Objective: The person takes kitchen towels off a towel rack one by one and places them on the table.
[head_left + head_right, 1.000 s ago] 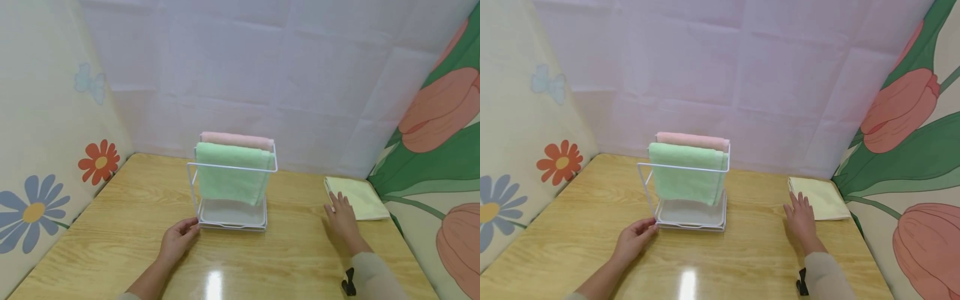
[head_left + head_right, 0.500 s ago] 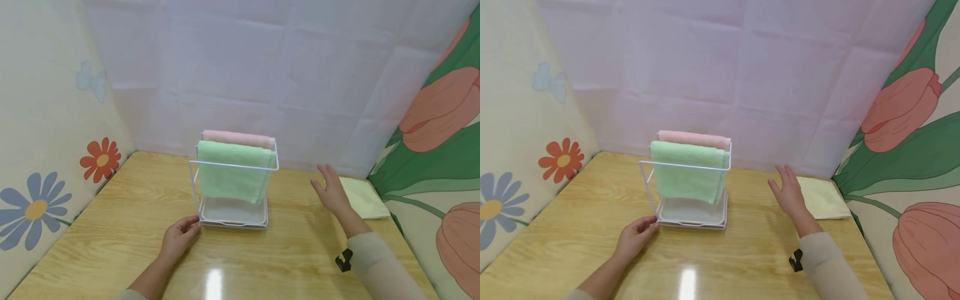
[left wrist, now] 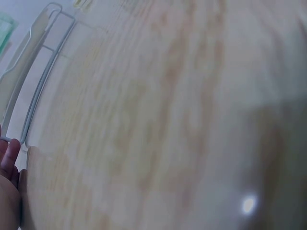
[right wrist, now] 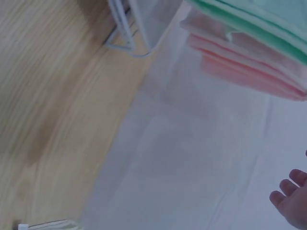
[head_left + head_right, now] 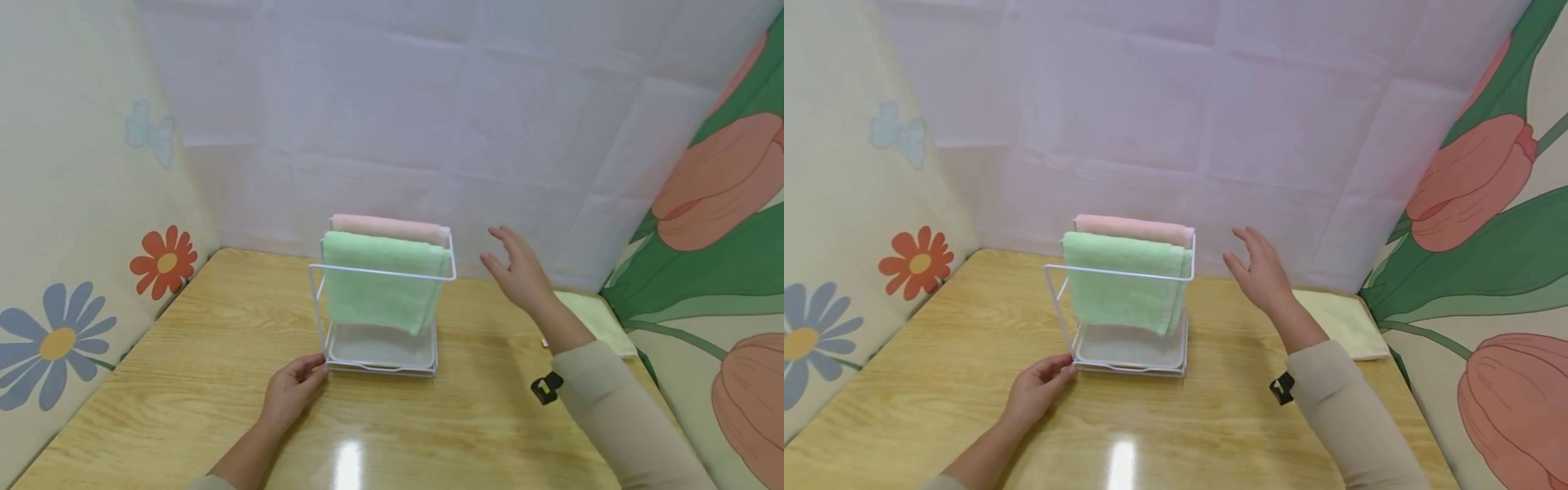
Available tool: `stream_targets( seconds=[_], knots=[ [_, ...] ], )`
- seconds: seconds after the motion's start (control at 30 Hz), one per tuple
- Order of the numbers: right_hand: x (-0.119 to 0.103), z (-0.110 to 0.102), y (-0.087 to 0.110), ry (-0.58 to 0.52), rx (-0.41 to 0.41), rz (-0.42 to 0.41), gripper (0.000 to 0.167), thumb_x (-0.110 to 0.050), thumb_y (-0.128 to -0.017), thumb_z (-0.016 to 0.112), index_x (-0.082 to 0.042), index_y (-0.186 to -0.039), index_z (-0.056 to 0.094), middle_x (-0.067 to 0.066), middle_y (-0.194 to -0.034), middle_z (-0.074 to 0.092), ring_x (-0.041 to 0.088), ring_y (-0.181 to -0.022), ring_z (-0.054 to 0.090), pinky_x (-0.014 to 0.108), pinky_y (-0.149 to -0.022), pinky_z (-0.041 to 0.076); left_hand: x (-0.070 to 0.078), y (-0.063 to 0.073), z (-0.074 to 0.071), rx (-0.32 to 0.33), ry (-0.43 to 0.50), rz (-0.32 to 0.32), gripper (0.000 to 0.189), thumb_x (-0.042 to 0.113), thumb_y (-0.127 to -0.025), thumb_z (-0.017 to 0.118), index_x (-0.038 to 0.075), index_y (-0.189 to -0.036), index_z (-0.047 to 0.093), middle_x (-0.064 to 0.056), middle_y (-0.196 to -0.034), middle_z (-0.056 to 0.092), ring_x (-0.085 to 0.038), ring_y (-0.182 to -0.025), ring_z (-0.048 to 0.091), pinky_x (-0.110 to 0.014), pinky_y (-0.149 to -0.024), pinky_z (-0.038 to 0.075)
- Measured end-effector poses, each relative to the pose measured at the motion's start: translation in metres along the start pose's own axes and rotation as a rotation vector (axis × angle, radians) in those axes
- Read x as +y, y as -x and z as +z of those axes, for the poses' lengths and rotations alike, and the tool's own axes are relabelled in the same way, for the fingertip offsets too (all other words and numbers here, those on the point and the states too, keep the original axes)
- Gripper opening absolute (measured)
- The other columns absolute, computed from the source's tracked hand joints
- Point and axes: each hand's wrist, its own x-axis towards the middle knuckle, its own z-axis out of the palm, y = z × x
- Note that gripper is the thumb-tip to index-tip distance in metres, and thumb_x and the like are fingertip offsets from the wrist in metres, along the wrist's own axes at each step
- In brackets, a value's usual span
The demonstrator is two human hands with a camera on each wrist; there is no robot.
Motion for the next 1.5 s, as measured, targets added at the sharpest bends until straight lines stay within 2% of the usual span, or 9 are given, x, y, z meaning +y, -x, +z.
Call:
stream_targets(
  seconds=[0.27, 0.47, 0.83, 1.1, 1.3, 1.5],
  knots=[
    [-0.031, -0.002, -0.014, -0.044, -0.026, -0.033, 0.054, -0.029, -0.102, 0.052, -0.008, -0.149, 0.038, 0.017, -0.156, 0.034, 0.035, -0.145, 0.029, 0.055, -0.115, 0.032, 0.000, 0.000, 0.000, 0.000, 0.012, -0.003, 0.031, 0.014, -0.091, 0.071, -0.003, -0.116, 0.067, -0.019, -0.110, 0.072, 0.008, -0.078, 0.062, -0.013, -0.070, 0.052],
    [-0.057, 0.000, -0.021, -0.088, -0.073, -0.081, 0.052, -0.030, -0.102, 0.051, -0.007, -0.148, 0.040, 0.016, -0.154, 0.038, 0.034, -0.143, 0.033, 0.053, -0.115, 0.032, -0.002, -0.001, -0.001, 0.005, 0.005, -0.002, 0.031, 0.015, -0.090, 0.071, -0.002, -0.116, 0.068, -0.018, -0.109, 0.073, 0.008, -0.078, 0.062, -0.013, -0.069, 0.052],
    [-0.091, 0.017, -0.030, -0.181, -0.135, -0.189, 0.054, -0.025, -0.095, 0.065, -0.005, -0.142, 0.047, 0.015, -0.140, 0.052, 0.032, -0.125, 0.049, 0.048, -0.106, 0.043, -0.006, -0.002, -0.001, -0.010, 0.020, -0.011, 0.033, 0.015, -0.091, 0.071, -0.002, -0.118, 0.067, -0.018, -0.113, 0.072, 0.009, -0.079, 0.062, -0.012, -0.070, 0.052],
    [-0.107, 0.029, -0.037, -0.111, -0.258, -0.191, 0.054, -0.034, -0.091, 0.069, -0.012, -0.138, 0.053, 0.010, -0.134, 0.058, 0.027, -0.120, 0.054, 0.046, -0.101, 0.047, -0.006, -0.001, 0.001, 0.003, -0.008, 0.023, 0.030, 0.014, -0.090, 0.071, -0.002, -0.115, 0.068, -0.018, -0.109, 0.073, 0.008, -0.079, 0.063, -0.014, -0.069, 0.052],
    [-0.117, 0.035, -0.046, -0.052, -0.292, -0.204, 0.055, -0.037, -0.089, 0.071, -0.013, -0.136, 0.056, 0.010, -0.133, 0.060, 0.027, -0.118, 0.056, 0.043, -0.102, 0.046, -0.006, 0.000, 0.001, 0.004, -0.001, 0.019, 0.029, 0.014, -0.090, 0.071, -0.001, -0.115, 0.068, -0.015, -0.103, 0.075, 0.005, -0.078, 0.064, -0.015, -0.068, 0.053],
    [-0.126, 0.041, -0.055, -0.023, -0.311, -0.151, 0.056, -0.041, -0.087, 0.073, -0.018, -0.136, 0.056, 0.009, -0.131, 0.061, 0.026, -0.117, 0.056, 0.043, -0.101, 0.047, -0.004, 0.000, 0.000, 0.000, -0.006, 0.020, 0.030, 0.015, -0.090, 0.071, -0.001, -0.115, 0.068, -0.017, -0.103, 0.074, 0.006, -0.077, 0.064, -0.014, -0.068, 0.052]
  ],
)
